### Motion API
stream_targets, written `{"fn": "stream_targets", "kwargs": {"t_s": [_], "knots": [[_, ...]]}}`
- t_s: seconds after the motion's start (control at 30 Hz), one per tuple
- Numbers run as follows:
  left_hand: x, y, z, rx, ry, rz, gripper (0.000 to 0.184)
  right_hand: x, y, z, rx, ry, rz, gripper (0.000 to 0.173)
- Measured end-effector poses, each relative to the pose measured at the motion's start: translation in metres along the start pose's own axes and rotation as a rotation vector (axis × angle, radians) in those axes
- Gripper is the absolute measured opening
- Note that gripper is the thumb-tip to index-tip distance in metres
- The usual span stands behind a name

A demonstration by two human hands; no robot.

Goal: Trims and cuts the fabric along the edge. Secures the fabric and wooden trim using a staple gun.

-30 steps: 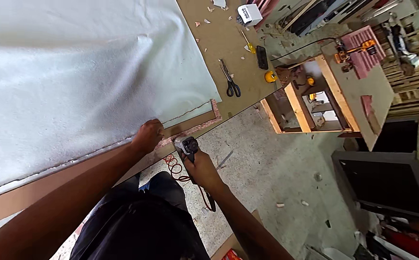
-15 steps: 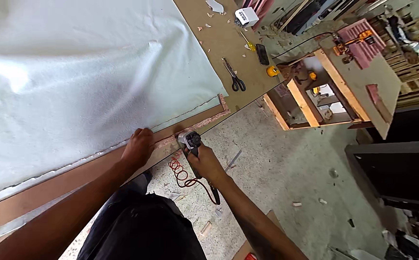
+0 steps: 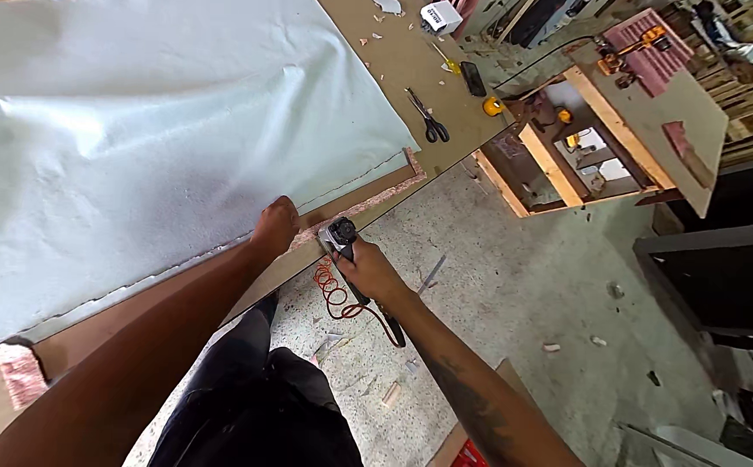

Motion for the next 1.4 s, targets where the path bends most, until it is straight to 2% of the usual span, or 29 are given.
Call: {"fn": "stream_targets", "kwargs": {"t_s": [0.1,0.17,0.23,0.27,0.3,0.37,0.43,0.6,0.7,0.83,1.0,1.07,1.2,1.3,1.4], "knots": [[0.016,0.01,-0.009,-0.043,0.033,0.017,0.013,-0.009,0.006,-0.021,0.024,-0.001,-0.009,0.028],[0.033,0.042,-0.026,-0.082,0.016,0.026,0.026,-0.01,0.011,-0.036,0.039,-0.002,-0.014,0.026],[0.037,0.084,-0.043,-0.11,-0.122,0.003,0.039,-0.009,0.015,-0.039,0.031,-0.024,-0.012,0.026],[0.035,0.102,-0.052,-0.11,-0.165,0.013,0.039,-0.01,0.017,-0.038,0.02,-0.052,-0.01,0.027],[0.033,0.113,-0.06,-0.117,-0.179,0.046,0.031,-0.014,0.017,-0.035,0.014,-0.077,-0.004,0.028],[0.032,0.113,-0.072,-0.119,-0.132,0.104,0.014,-0.022,0.015,-0.03,0.021,-0.104,0.038,0.027],[0.032,0.106,-0.076,-0.084,-0.04,0.103,0.01,-0.03,0.016,-0.027,0.023,-0.124,0.068,0.026],[0.036,0.096,-0.083,0.014,-0.005,0.055,0.013,-0.04,0.016,-0.052,0.026,-0.058,0.062,0.024],[0.04,0.091,-0.089,0.037,0.018,0.04,0.015,-0.038,0.02,-0.074,0.009,-0.021,0.024,0.023],[0.047,0.082,-0.094,0.032,0.049,-0.018,0.022,-0.059,0.019,-0.091,0.021,-0.001,-0.007,0.022],[0.058,0.076,-0.097,0.01,0.04,-0.075,0.013,-0.084,0.022,-0.123,0.027,0.019,-0.038,0.021],[0.067,0.083,-0.103,-0.032,0.026,-0.059,0.014,-0.092,0.023,-0.134,0.028,0.018,-0.046,0.021],[0.085,0.149,-0.127,-0.074,-0.227,-0.145,0.039,-0.099,0.025,-0.137,0.022,-0.009,-0.029,0.025],[0.087,0.171,-0.149,-0.065,-0.21,-0.096,0.017,-0.105,0.03,-0.136,0.025,-0.025,-0.002,0.022],[0.091,0.154,-0.157,-0.068,-0.129,-0.08,0.011,-0.111,0.037,-0.145,0.0,-0.041,-0.006,0.022]]}}
Point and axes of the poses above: each hand's wrist, its own y-axis away from the middle knuckle, its own x-axis out of the back of the hand, z = x × y, the point moved 6 cm from there along -y, towards the middle knuckle, and after that the axes turned 11 degrees about x, right-handed, at the moved point
